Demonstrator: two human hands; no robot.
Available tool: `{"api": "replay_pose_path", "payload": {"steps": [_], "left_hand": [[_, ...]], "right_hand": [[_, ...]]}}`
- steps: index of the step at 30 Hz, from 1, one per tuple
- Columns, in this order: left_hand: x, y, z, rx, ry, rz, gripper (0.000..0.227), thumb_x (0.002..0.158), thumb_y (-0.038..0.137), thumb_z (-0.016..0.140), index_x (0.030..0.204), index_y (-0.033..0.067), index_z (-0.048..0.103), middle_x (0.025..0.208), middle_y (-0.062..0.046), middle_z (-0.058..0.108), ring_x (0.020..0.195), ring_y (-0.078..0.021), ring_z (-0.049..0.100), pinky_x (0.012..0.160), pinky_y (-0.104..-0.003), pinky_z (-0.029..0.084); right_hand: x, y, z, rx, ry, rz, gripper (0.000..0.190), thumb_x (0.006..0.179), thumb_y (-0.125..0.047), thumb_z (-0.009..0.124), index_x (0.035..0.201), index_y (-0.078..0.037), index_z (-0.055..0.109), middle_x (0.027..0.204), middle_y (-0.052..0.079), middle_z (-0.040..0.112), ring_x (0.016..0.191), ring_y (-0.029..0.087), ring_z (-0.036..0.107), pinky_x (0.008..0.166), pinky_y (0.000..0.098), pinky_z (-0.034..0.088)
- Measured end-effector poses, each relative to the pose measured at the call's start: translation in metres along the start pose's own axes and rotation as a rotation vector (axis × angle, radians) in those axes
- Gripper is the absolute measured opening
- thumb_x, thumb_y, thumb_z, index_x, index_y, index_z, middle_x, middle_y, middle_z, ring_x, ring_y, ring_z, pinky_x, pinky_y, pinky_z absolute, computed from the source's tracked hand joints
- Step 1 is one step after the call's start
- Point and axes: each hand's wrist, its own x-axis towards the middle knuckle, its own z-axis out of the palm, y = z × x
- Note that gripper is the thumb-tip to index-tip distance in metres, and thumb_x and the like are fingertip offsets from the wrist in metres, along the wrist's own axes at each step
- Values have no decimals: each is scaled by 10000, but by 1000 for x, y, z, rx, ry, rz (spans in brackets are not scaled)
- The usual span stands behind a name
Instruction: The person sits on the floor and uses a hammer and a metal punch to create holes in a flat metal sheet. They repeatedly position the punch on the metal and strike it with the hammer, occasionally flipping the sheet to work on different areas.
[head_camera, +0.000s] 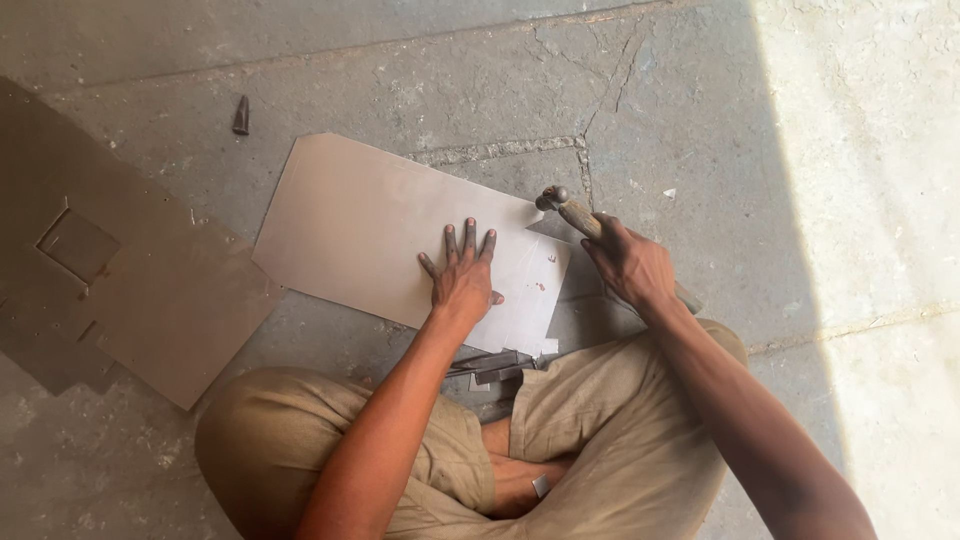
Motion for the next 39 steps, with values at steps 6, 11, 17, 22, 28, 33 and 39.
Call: {"api": "replay_pose_path", "payload": {"steps": [6, 11, 17, 22, 28, 33, 39], "left_hand": [[-2, 2, -1, -8, -10, -3, 1121, 774, 353, 868, 1628, 202, 159, 1719, -111, -23, 1572, -406, -30, 1110, -840, 86], [-1, 1, 1, -40, 0, -7, 1126, 762, 336, 877, 1628, 224, 166, 1716, -112, -26, 1567, -404, -38, 1113, -841, 68], [-2, -4, 0, -71, 8, -23, 1152, 721, 353, 899, 1622, 293, 184, 1727, -33, -16, 1582, -350, -46, 1112, -848, 27], [9, -5, -12, -65, 0, -90, 1213, 687, 409, 914, 1623, 346, 145, 1727, 17, -33, 1585, -326, -74, 1108, -859, 0], [29, -14, -27, -55, 28, -152, 1248, 679, 430, 920, 1630, 368, 114, 1737, 35, -52, 1588, -327, -83, 1115, -849, 20], [33, -12, -35, -47, -21, -198, 1268, 672, 433, 928, 1628, 381, 97, 1735, 52, -63, 1591, -313, -96, 1131, -838, 17], [43, -10, -41, -79, 14, -210, 1239, 707, 450, 903, 1636, 355, 89, 1733, 27, -73, 1583, -336, -91, 1115, -851, 35]], "right_hand": [[3, -14, 2, -28, -93, -72, 513, 983, -424, 652, 1456, -264, 534, 1005, 127, 762, 748, 340, 732, 633, 453, 568], [-4, -13, 0, 65, -5, -132, 526, 956, -408, 657, 1446, -261, 535, 985, 124, 762, 764, 342, 739, 644, 456, 578], [0, -5, -1, 46, -21, -61, 521, 974, -439, 643, 1449, -254, 535, 998, 130, 763, 779, 359, 733, 662, 466, 576], [-1, -7, -9, 9, -159, 41, 516, 955, -487, 595, 1437, -320, 520, 1036, 94, 757, 755, 331, 749, 638, 465, 592], [-8, 2, -3, 103, 50, -11, 522, 954, -481, 589, 1429, -272, 527, 997, 142, 760, 818, 380, 730, 693, 489, 562], [13, 9, 0, 98, 30, 133, 560, 983, -474, 584, 1476, -227, 484, 1004, 222, 741, 899, 431, 707, 743, 516, 551], [9, 6, -5, 73, -49, 218, 561, 976, -482, 594, 1486, -277, 480, 1031, 219, 747, 921, 425, 719, 782, 513, 560]]}}
